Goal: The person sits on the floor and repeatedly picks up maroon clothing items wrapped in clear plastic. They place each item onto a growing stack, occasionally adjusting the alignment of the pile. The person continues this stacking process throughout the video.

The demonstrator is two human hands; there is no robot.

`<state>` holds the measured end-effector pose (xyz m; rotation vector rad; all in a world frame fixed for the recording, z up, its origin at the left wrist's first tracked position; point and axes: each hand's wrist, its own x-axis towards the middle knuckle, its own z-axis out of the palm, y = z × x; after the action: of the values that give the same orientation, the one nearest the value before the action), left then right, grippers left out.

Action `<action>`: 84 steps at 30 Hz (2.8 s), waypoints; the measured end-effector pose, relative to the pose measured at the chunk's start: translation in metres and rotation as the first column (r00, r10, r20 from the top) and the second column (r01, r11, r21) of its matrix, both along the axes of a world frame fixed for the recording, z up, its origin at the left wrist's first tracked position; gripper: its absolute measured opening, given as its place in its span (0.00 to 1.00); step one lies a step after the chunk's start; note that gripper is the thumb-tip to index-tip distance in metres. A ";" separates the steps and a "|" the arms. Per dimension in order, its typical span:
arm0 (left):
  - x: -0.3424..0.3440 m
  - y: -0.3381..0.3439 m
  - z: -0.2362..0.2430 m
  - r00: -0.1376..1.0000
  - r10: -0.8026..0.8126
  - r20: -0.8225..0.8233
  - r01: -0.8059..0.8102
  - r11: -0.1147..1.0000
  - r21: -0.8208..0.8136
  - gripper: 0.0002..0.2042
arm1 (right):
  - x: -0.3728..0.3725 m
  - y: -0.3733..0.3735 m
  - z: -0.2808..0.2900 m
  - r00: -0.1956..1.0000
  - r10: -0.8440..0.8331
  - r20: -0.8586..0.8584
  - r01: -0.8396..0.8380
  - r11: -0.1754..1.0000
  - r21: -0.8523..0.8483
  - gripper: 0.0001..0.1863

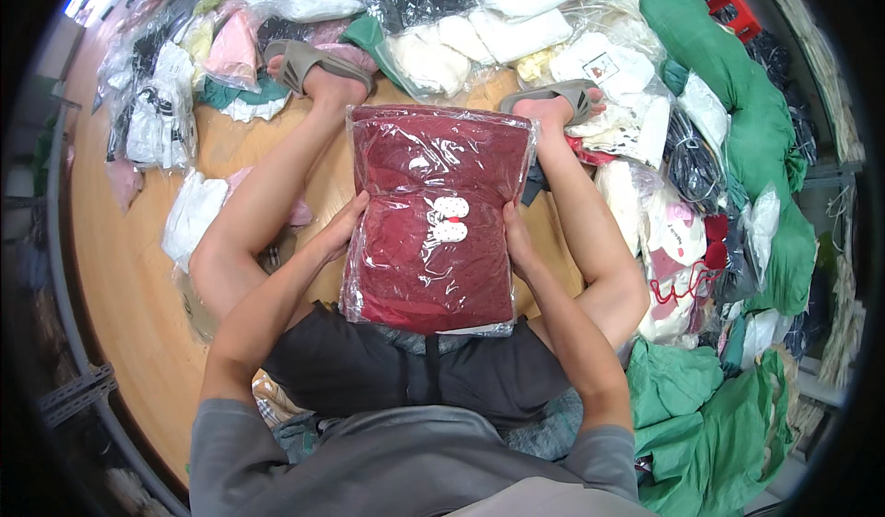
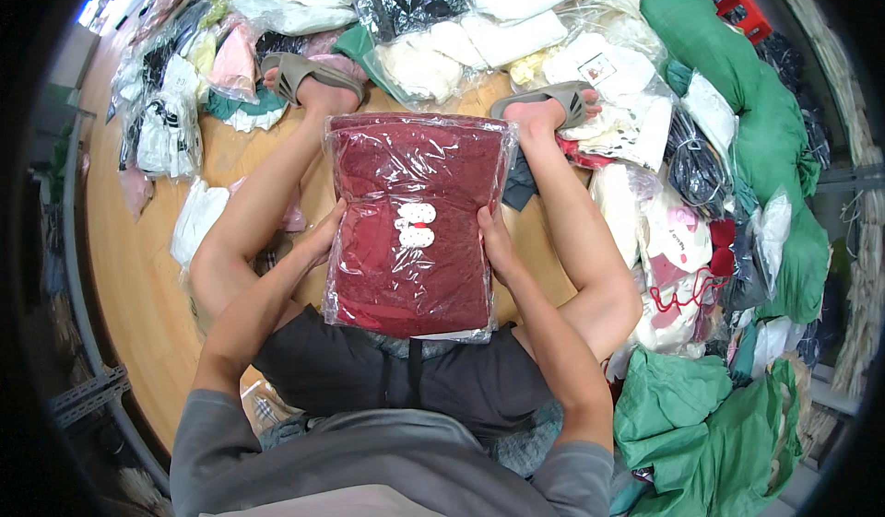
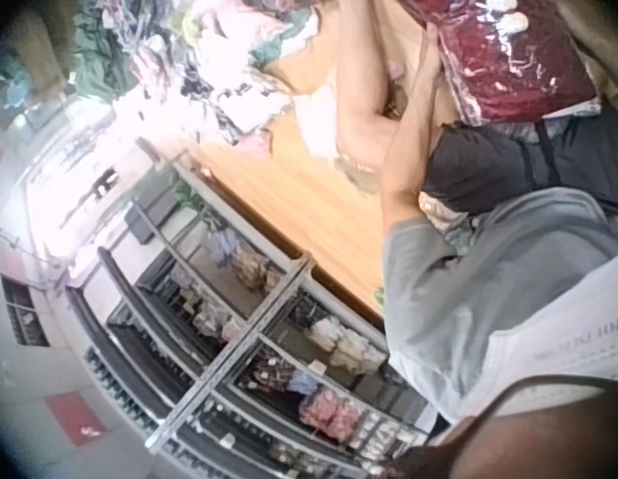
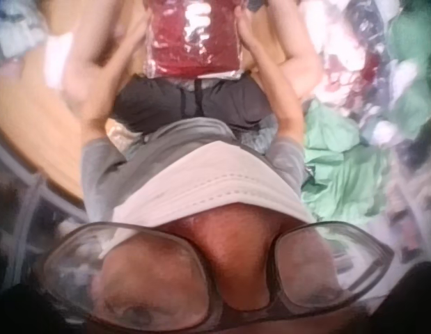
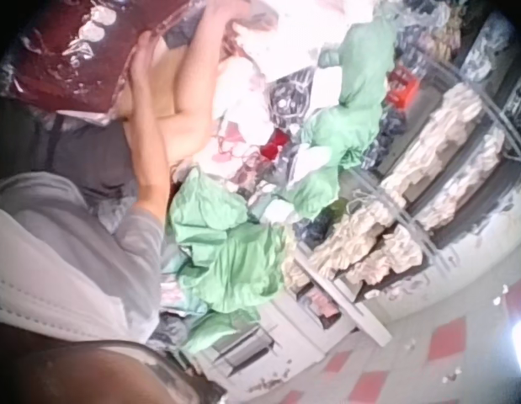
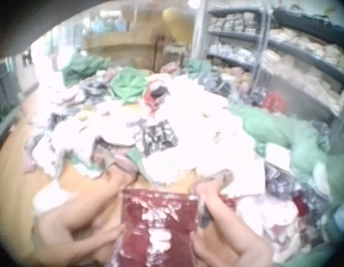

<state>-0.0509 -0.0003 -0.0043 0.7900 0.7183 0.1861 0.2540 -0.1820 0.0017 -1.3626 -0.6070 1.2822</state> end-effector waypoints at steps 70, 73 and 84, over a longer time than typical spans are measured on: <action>0.020 0.053 0.017 0.906 0.388 0.169 -0.420 0.878 0.231 0.29 | 0.015 0.051 0.061 0.763 -0.499 0.411 0.428 0.866 0.258 0.33; 0.020 0.056 0.023 0.887 0.420 0.192 -0.459 0.844 0.277 0.28 | 0.013 0.046 0.067 0.773 -0.519 0.364 0.423 0.850 0.314 0.26; -0.006 0.034 0.118 0.898 0.439 -0.018 -0.312 0.667 0.677 0.13 | -0.004 0.033 0.111 0.859 -0.448 0.247 0.369 0.877 0.309 0.08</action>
<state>-0.0571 0.0337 0.1137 1.3473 1.0078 0.7989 0.2500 -0.1487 0.1130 -1.3959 -0.6250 0.6223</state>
